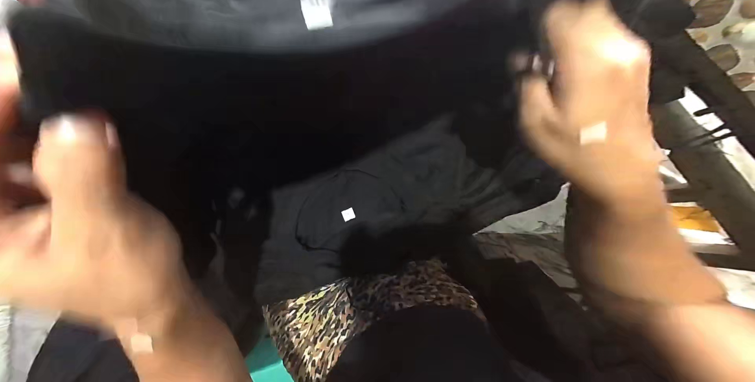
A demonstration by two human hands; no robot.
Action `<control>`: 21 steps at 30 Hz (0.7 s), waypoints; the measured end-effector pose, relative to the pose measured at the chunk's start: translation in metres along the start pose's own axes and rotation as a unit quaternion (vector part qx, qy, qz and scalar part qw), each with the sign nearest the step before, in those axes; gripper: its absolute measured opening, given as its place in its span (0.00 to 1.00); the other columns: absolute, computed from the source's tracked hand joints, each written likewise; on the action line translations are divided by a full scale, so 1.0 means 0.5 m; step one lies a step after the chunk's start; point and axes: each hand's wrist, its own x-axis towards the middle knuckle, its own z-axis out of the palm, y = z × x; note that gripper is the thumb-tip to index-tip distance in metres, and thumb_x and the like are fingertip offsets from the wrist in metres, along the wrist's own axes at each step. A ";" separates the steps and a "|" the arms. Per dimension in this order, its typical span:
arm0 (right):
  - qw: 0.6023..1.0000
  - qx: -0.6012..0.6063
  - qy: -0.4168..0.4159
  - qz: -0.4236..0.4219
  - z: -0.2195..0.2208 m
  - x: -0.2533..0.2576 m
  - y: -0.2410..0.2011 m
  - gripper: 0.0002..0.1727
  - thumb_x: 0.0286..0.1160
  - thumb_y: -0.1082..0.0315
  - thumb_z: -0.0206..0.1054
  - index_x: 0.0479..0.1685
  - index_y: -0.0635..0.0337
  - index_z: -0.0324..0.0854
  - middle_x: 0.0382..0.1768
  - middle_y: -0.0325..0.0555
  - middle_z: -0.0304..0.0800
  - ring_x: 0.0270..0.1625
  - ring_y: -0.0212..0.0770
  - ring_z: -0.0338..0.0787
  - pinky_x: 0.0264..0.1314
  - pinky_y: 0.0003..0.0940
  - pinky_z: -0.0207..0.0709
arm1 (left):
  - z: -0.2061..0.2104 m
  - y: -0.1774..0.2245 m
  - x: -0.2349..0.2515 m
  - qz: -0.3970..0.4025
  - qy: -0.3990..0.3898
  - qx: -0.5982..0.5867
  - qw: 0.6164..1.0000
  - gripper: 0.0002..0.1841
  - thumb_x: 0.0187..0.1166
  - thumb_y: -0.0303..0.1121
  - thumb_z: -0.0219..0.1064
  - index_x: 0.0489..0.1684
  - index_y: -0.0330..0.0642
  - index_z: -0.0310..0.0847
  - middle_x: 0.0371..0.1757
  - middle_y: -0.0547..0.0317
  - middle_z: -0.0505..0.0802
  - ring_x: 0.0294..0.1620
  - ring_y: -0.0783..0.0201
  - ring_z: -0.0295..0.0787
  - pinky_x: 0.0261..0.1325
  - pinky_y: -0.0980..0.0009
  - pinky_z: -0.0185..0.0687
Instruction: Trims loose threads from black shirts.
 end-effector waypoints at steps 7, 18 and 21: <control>0.983 -0.013 -0.182 -0.030 0.147 0.205 0.217 0.36 0.80 0.78 0.52 0.91 0.47 0.64 0.95 0.53 0.48 0.79 0.87 0.60 0.62 0.86 0.52 | 0.088 -0.306 0.098 -0.109 -0.181 0.197 0.957 0.37 0.85 0.43 0.61 0.91 0.35 0.55 0.87 0.29 0.62 0.76 0.51 0.75 0.73 0.67 0.74; 0.996 0.059 -0.002 -0.067 0.025 0.074 0.104 0.24 0.93 0.66 0.42 0.76 0.69 0.73 0.57 0.70 0.88 0.47 0.62 0.90 0.52 0.58 0.79 | -0.001 0.026 -0.249 0.021 -0.305 0.116 0.945 0.17 0.88 0.47 0.60 0.34 0.46 0.86 0.57 0.59 0.96 0.77 0.64 0.81 0.86 0.57 0.61; 0.978 0.088 0.023 -0.185 0.032 -0.005 -0.041 0.22 0.83 0.71 0.52 0.71 0.66 0.81 0.37 0.57 0.89 0.28 0.47 0.85 0.25 0.41 0.75 | -0.007 0.037 -0.306 0.074 -0.264 0.105 0.956 0.11 0.89 0.38 0.60 0.37 0.44 0.81 0.51 0.62 0.95 0.70 0.69 0.85 0.84 0.65 0.65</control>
